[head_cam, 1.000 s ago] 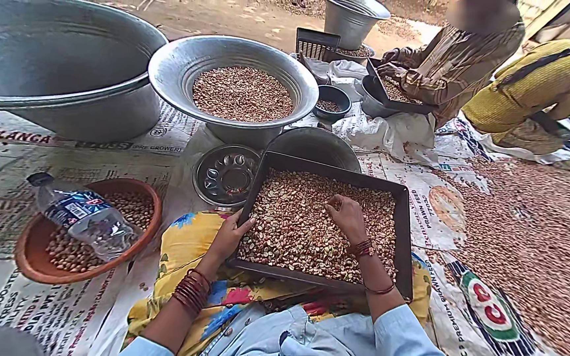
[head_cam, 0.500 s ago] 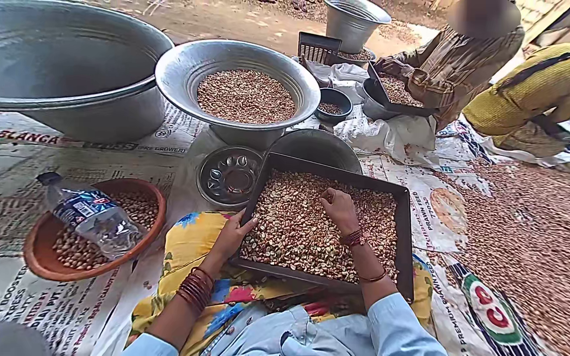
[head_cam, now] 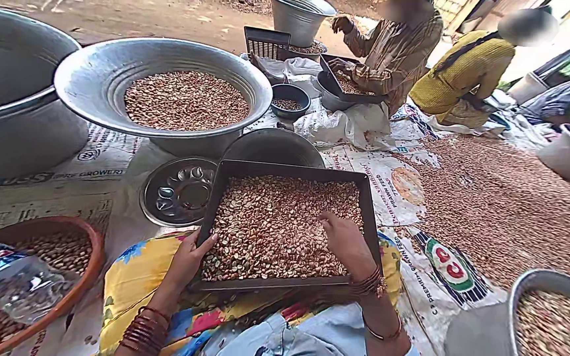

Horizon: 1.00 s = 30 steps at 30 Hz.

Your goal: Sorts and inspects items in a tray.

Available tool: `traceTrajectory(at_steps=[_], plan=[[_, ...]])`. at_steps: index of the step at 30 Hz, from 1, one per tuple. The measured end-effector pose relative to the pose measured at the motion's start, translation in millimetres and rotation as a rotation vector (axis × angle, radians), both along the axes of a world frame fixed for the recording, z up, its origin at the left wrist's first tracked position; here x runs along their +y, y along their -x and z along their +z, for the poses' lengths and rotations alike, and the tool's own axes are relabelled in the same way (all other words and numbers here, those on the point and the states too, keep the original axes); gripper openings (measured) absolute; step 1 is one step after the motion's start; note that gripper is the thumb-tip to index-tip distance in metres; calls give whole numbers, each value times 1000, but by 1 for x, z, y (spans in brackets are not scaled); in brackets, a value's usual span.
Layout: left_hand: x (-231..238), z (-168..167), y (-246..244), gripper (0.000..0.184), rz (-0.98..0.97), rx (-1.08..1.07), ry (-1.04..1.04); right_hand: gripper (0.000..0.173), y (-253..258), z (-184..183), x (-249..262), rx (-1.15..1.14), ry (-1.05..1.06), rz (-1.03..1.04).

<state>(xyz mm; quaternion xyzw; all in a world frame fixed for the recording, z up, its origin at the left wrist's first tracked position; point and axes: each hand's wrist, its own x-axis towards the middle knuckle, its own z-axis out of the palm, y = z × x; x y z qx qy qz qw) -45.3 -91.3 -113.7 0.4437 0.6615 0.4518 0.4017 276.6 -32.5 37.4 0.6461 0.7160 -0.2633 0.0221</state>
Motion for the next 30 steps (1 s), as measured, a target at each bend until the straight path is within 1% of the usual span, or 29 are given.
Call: traceTrajectory(at_steps=[1,2,3,5,7,8,9,11,12,13,14,16,18,20,22,23,24,25,27,28,30], plan=[[0,0,0,34,0,-1,4,38,-14,1,6,-173,16,-152],[0,0,-1,35,2,-7,10,38,-29,-2,11,-282,27,-273],[0,1,-1,35,7,-13,9,37,-41,-6,15,-335,43,-355],[0,1,-2,34,8,-26,3,38,-54,-22,20,-347,95,-408],[0,1,-3,33,1,-18,-4,49,-46,-42,24,-287,115,-349],[1,1,-2,32,1,-14,-7,52,-36,-49,24,-205,81,-285],[1,1,-2,32,6,-12,-11,50,-29,-54,24,-45,10,-206],[1,-1,-1,33,4,-9,-7,46,-25,-60,32,448,-106,-100],[0,-2,-1,33,1,-10,-4,43,-25,-60,38,647,-136,-116],[-1,-2,-1,32,-1,-9,-1,40,-27,-57,45,751,-172,-170],[-1,-2,-1,32,2,-8,2,39,-32,-54,53,740,-232,-227],[-1,1,-1,32,8,0,11,41,-48,-49,72,514,-337,-283],[0,5,-3,34,7,-9,21,47,-58,-48,90,318,-284,-317],[1,6,-4,36,4,-13,23,56,-51,-51,102,176,-202,-330],[2,5,-4,36,8,-7,18,66,-27,-56,101,46,-138,-301],[2,4,-3,36,7,-9,19,68,-12,-60,96,25,-112,-250],[2,4,-3,36,9,-7,18,66,2,-64,89,44,-99,-166],[1,2,-2,36,9,-7,13,62,15,-66,79,113,-94,-65],[2,1,-2,37,6,6,-3,54,32,-68,59,340,-112,124],[1,0,-1,37,7,7,-10,50,35,-65,49,448,-133,178],[1,-3,1,35,13,4,-19,43,29,-57,35,586,-249,178]])
